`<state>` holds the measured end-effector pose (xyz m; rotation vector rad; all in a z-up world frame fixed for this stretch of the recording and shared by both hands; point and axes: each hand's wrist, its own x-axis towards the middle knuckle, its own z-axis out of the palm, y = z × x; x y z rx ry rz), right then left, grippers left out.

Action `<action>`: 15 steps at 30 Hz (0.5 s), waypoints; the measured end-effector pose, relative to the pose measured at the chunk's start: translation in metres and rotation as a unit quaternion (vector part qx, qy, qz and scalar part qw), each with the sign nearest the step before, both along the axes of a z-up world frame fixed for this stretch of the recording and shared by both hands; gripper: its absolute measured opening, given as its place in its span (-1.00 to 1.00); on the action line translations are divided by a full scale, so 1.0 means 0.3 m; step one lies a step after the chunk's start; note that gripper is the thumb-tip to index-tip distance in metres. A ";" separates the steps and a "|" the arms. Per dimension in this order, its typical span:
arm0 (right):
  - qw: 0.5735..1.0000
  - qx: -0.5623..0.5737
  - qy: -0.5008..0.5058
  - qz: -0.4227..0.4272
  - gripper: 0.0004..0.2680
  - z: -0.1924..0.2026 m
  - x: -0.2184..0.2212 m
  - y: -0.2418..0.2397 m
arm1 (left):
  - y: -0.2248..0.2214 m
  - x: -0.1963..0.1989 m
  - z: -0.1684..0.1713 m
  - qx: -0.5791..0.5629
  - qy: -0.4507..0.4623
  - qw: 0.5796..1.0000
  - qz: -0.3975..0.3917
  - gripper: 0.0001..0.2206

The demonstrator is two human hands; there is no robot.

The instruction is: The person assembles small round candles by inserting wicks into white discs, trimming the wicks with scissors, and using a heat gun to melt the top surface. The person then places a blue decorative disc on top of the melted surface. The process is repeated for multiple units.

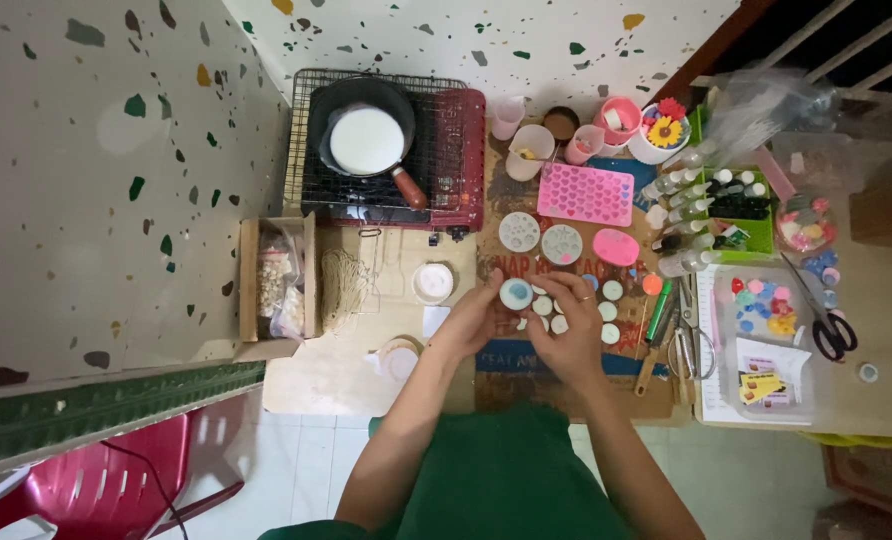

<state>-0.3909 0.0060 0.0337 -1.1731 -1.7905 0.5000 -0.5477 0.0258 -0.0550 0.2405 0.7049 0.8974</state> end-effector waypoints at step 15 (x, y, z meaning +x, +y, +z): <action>0.989 -0.136 0.009 0.054 -0.81 0.011 0.027 0.041 | 0.050 0.001 0.030 0.027 0.216 0.976 -0.026 -0.42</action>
